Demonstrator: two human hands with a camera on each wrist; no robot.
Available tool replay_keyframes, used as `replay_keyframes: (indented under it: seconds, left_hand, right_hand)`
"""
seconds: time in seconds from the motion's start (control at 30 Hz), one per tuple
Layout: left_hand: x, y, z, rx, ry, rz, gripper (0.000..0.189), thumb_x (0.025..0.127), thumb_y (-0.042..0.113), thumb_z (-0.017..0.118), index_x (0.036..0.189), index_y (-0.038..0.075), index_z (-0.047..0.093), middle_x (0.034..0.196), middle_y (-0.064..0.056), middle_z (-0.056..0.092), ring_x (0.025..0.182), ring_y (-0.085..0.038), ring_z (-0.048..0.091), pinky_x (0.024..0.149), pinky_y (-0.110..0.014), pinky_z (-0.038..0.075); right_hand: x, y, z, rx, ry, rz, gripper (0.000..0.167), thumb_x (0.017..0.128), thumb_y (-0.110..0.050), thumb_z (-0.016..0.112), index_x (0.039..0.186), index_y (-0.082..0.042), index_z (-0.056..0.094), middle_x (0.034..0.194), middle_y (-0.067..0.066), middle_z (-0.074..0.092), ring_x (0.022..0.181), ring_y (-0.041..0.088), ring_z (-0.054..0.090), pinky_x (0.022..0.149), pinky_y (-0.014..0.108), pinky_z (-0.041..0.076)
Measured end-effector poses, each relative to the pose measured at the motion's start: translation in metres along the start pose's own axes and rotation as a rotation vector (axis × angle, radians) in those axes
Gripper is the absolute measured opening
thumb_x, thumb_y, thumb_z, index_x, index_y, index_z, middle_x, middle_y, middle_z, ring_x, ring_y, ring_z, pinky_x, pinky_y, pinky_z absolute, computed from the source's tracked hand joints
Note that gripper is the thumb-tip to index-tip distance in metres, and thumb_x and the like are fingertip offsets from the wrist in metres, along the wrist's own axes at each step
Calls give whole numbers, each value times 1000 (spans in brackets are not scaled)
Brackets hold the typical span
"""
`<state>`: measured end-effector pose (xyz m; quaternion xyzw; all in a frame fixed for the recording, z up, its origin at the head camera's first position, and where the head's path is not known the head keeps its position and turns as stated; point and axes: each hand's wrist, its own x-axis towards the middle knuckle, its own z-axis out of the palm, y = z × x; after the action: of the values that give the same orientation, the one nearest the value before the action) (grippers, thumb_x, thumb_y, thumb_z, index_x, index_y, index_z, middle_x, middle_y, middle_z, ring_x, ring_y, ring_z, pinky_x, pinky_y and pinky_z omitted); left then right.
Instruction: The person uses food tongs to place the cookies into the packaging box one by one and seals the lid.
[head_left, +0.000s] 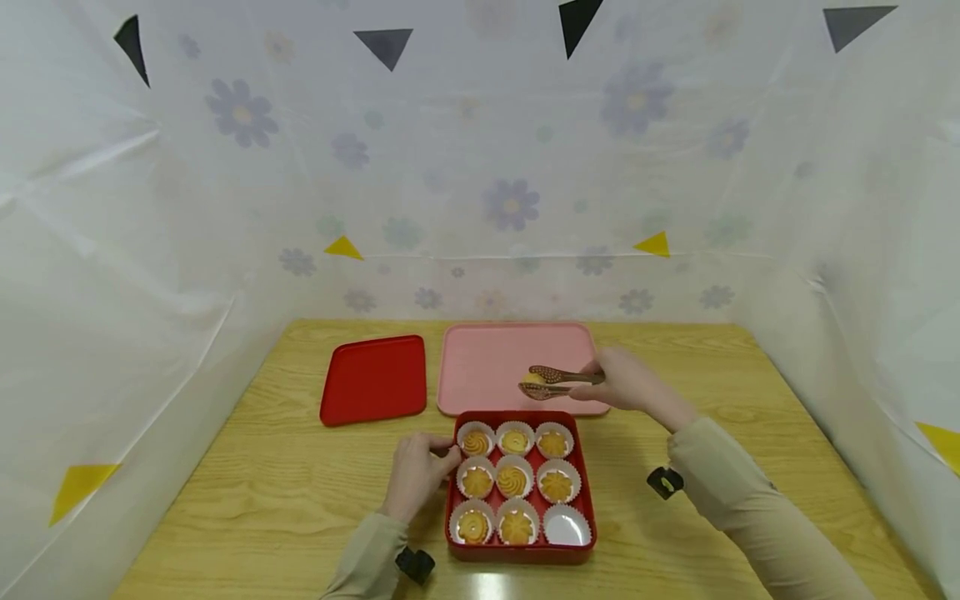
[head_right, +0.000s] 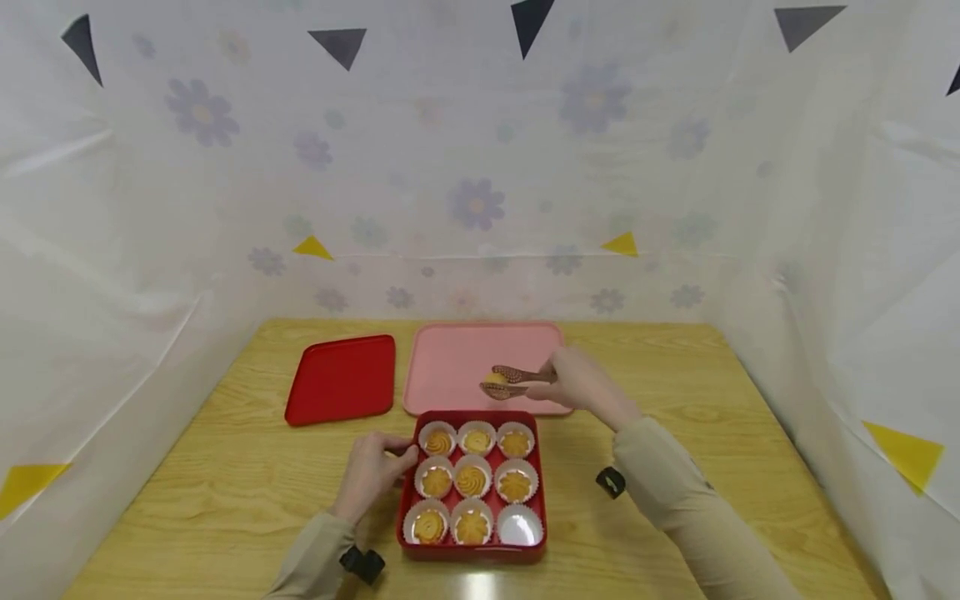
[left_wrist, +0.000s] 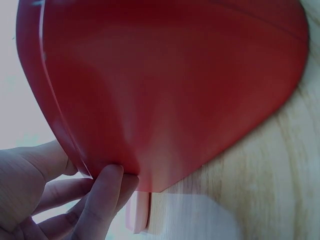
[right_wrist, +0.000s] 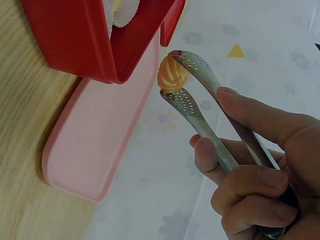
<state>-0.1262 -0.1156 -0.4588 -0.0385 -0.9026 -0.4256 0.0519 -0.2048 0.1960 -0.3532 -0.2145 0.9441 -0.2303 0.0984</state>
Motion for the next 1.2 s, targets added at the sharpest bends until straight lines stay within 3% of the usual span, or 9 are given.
replay_keyframes:
  seconds: [0.13,0.4,0.6,0.87,1.2]
  left_hand:
    - [0,-1,0,2,2,4,17,82,8,72,96,2,81,76,-6,76,64,-7,59,58,-21,45]
    - [0,-1,0,10,13,-8,18,83,9,72,97,2,81,79,-7,76,65,-7,58,58,-21,45]
    - [0,-2,-1,14,9,-18,19,83,9,72,98,2,81,80,-8,77,66,-8,58,59,-21,45]
    - [-1,-3,-2,4,3,-13,19,83,8,72,98,2,81,80,-8,77,65,-7,59,58,-21,46]
    - [0,-4,-1,16,5,-1,18,82,9,73,97,2,81,81,-8,77,67,-10,59,61,-23,46]
  right_hand:
    - [-21,4,-1,45,-20,10,20,91,-27,72,87,-9,78,60,-3,55,53,9,34,51,26,32]
    - [-57,13,-1,78,0,-58,19,92,-31,72,98,-14,80,59,-7,45,52,3,26,50,23,29]
    - [-76,16,2,66,-26,-96,21,90,-36,73,95,-16,78,59,-11,47,50,0,21,49,21,27]
    - [-88,15,2,47,-93,-170,35,89,-43,72,109,-14,77,70,-15,59,54,-2,28,52,21,30]
    - [-85,7,2,-36,-206,-241,34,87,-44,74,109,-19,78,70,-20,56,62,-4,40,60,21,36]
